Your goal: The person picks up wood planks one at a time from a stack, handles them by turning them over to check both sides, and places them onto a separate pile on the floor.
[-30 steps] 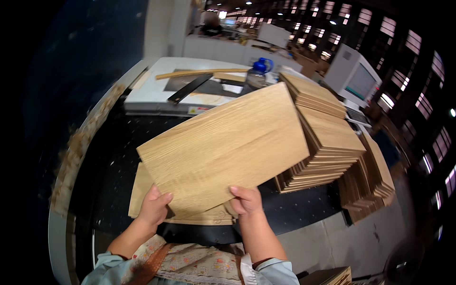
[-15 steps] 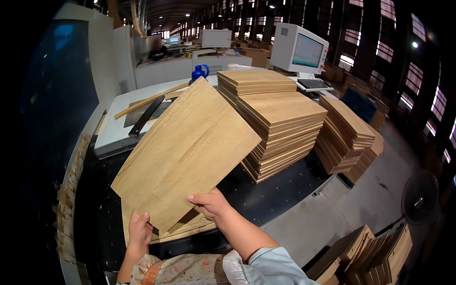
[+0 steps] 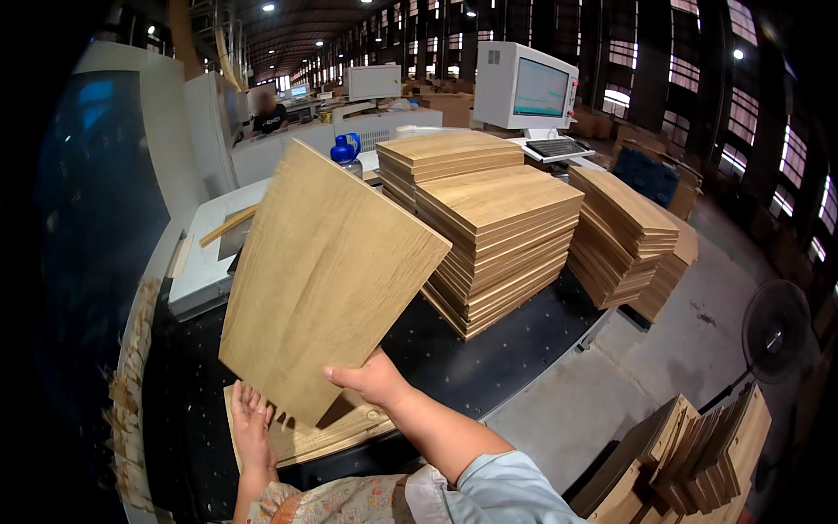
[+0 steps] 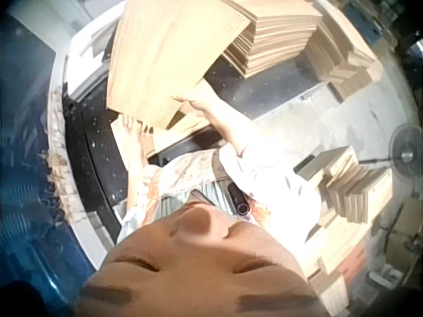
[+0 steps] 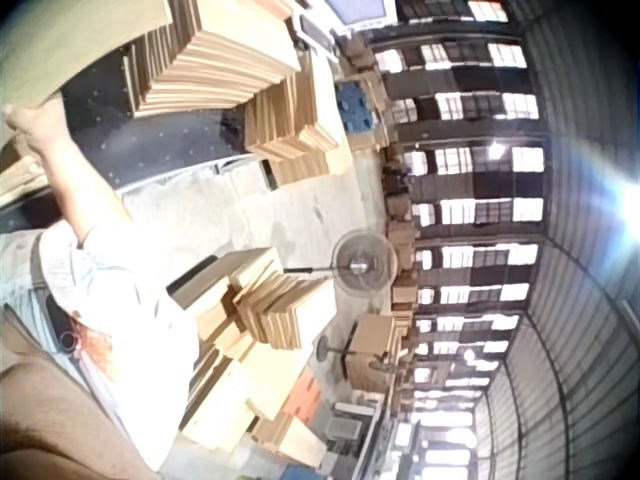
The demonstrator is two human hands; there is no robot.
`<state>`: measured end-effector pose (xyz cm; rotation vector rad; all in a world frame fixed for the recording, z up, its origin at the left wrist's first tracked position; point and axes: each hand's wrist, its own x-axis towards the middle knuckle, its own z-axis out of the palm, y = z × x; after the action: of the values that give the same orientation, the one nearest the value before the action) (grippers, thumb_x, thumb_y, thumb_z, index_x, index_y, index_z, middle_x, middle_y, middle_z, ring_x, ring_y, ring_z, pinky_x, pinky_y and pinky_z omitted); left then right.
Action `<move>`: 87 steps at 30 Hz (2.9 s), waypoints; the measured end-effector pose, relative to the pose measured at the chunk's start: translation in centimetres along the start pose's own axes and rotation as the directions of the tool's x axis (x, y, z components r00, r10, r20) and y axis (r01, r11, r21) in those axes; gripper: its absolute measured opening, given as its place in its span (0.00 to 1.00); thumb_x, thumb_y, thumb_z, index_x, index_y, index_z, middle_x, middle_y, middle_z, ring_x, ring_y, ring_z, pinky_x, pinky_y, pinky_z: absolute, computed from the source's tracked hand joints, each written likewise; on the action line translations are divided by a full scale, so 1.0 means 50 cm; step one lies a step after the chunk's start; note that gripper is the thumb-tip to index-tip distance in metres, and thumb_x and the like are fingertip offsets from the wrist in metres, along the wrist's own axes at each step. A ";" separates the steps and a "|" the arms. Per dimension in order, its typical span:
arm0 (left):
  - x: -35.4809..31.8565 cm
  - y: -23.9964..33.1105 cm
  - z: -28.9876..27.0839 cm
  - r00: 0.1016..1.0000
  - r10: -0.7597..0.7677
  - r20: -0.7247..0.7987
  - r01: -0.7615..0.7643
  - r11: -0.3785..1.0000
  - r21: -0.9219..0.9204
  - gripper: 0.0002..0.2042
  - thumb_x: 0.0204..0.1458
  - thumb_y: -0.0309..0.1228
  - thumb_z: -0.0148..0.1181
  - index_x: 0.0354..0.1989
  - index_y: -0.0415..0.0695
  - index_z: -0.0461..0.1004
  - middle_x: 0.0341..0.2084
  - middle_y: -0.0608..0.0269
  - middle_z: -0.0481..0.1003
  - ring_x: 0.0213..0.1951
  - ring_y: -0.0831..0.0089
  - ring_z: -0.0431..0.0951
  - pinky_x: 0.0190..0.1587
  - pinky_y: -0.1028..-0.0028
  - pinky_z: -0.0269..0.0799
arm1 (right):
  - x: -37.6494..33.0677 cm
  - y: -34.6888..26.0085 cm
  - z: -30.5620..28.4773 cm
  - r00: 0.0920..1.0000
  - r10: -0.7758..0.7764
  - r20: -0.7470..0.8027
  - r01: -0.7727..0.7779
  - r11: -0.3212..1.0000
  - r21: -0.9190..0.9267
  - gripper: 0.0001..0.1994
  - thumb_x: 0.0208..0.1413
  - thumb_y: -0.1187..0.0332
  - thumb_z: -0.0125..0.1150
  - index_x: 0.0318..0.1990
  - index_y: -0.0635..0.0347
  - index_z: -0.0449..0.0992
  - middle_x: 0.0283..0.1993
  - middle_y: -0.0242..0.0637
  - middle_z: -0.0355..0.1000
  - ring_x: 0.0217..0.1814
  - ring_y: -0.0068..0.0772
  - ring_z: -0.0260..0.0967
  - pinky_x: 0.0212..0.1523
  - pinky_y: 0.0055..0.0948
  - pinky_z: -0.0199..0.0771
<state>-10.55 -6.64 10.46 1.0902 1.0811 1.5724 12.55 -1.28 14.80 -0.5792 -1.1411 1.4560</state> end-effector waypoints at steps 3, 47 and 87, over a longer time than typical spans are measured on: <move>0.004 0.056 0.039 0.992 0.065 0.110 -0.062 0.998 -0.033 0.34 0.57 0.41 0.48 0.68 0.48 0.39 0.65 0.50 0.46 0.65 0.57 0.51 0.59 0.60 0.54 | 0.015 -0.031 0.033 0.977 -0.203 0.068 0.213 0.884 -0.417 0.21 0.44 0.79 0.60 0.50 0.65 0.68 0.45 0.42 0.72 0.48 0.39 0.70 0.50 0.32 0.68; 0.102 -0.081 0.072 0.942 -0.218 0.256 0.335 0.543 -0.770 0.29 0.59 0.50 0.41 0.63 0.44 0.52 0.61 0.56 0.56 0.61 0.64 0.59 0.62 0.62 0.56 | 0.000 0.082 0.159 0.722 -0.091 0.685 0.673 -0.134 -0.727 0.27 0.41 0.77 0.57 0.55 0.52 0.68 0.62 0.39 0.59 0.64 0.48 0.53 0.60 0.66 0.40; 0.291 -0.069 -0.133 0.841 -0.514 -0.171 0.080 0.430 -0.899 0.21 0.62 0.40 0.39 0.58 0.40 0.58 0.55 0.52 0.65 0.57 0.55 0.65 0.57 0.53 0.64 | -0.209 0.100 -0.351 0.914 -0.322 -0.245 -0.208 0.146 -0.967 0.15 0.37 0.81 0.58 0.38 0.62 0.75 0.46 0.46 0.70 0.54 0.49 0.64 0.56 0.41 0.63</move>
<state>-19.12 7.08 8.06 -0.1943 0.4989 1.7371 27.71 -4.89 0.70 -1.6787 -1.6700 0.1601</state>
